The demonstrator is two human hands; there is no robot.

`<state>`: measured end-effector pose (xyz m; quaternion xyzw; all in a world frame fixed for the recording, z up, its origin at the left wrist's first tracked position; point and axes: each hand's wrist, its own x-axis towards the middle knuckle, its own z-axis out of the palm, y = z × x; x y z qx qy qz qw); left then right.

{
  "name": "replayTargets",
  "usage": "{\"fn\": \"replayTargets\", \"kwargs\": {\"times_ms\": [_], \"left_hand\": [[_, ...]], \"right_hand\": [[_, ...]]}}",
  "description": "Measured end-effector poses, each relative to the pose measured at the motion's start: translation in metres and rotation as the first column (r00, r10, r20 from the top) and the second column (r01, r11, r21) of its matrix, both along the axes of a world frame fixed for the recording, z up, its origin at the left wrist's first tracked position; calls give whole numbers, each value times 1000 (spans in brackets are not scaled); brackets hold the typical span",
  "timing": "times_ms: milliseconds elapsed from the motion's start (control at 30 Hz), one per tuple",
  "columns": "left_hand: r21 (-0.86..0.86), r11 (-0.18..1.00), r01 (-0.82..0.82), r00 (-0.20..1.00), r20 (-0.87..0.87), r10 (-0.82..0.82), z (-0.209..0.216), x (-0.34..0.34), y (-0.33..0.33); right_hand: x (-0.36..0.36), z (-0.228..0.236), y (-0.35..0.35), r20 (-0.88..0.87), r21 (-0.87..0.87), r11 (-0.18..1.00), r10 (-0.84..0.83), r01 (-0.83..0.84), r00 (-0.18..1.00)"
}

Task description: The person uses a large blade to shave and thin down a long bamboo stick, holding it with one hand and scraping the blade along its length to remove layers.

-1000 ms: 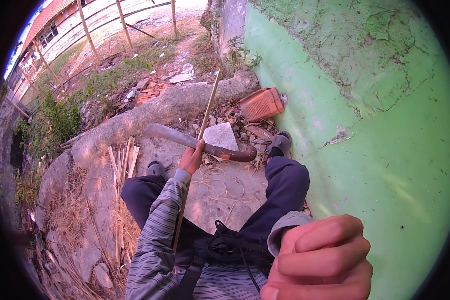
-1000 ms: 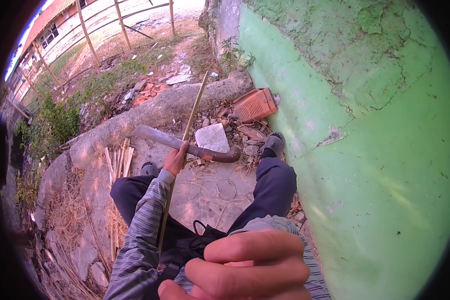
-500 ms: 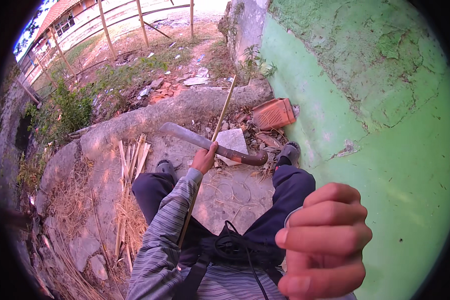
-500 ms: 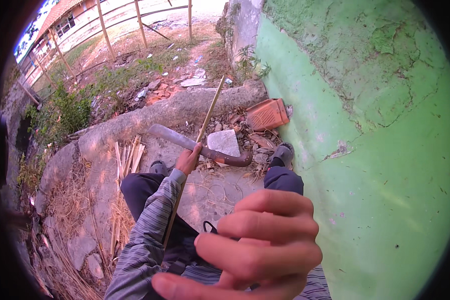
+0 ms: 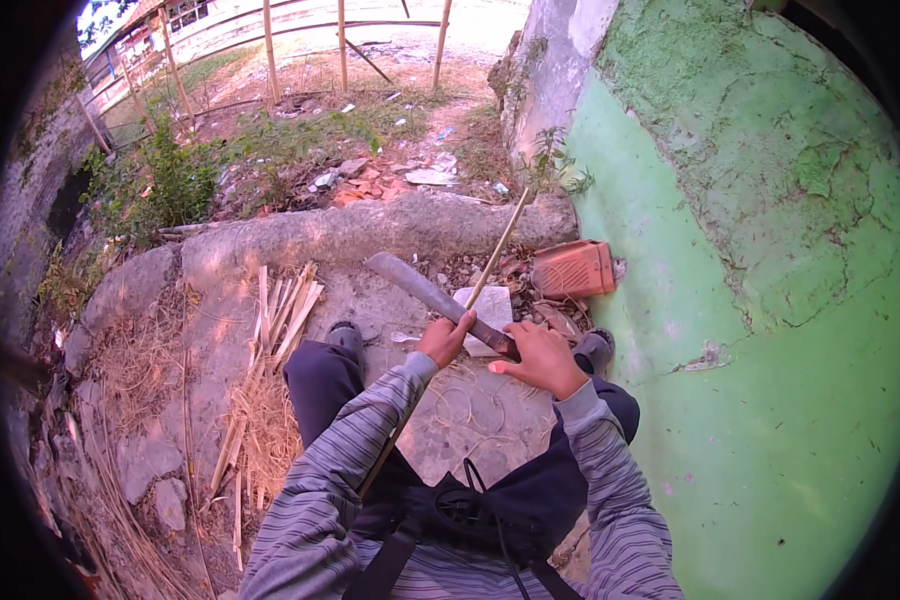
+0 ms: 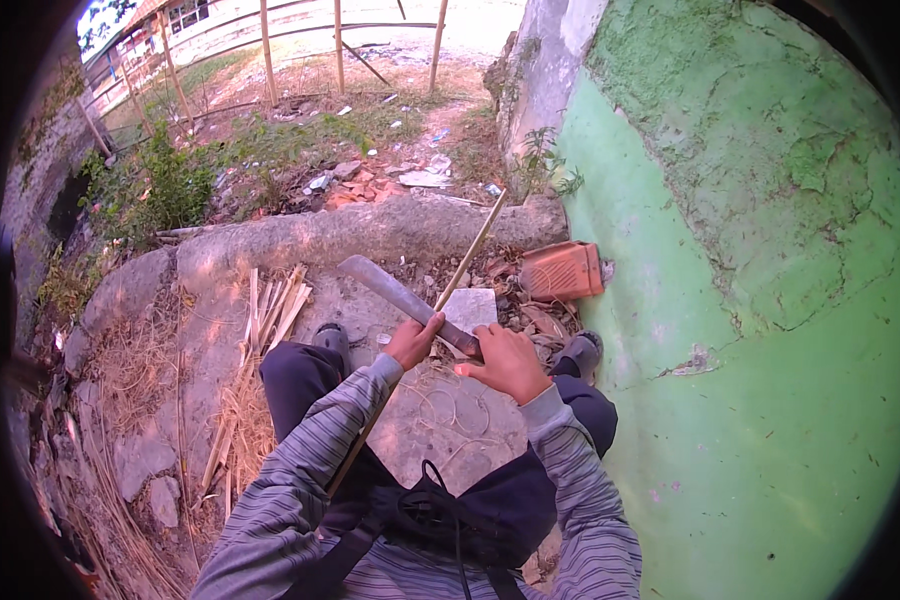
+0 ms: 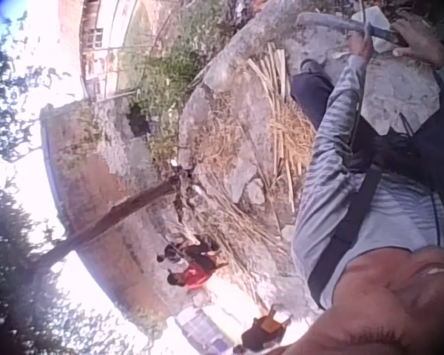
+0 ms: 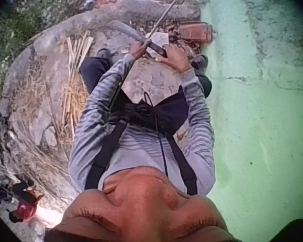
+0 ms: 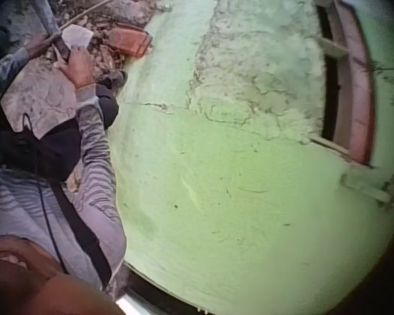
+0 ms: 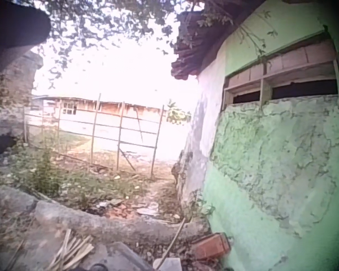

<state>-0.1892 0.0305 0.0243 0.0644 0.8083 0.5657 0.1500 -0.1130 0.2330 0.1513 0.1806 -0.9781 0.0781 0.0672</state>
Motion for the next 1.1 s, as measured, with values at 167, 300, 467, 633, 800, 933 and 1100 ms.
{"fn": "replayTargets", "kwargs": {"times_ms": [167,300,467,633,800,933,1100], "left_hand": [[-7,999,41,998,-45,-42,20,7,1],[50,994,101,984,-150,-92,12,6,4],[-101,985,139,983,-104,-149,9,7,5],[-127,978,165,966,-181,-186,16,12,4],[-81,979,188,957,-210,-201,21,20,-3],[-116,977,177,954,-223,-200,19,23,-6],[-149,971,189,963,-167,-213,20,26,-2]], "right_hand": [[-3,-43,-4,310,-86,971,-186,222,933],[-6,-58,-4,241,-135,961,-203,240,949],[-14,-71,11,174,-201,937,-251,284,952],[-26,-85,28,173,-294,903,-272,313,946],[-18,-91,23,212,-380,866,-260,325,942],[-9,-94,12,207,-303,917,-205,261,957],[-23,-100,19,213,-348,883,-252,315,944]]}}
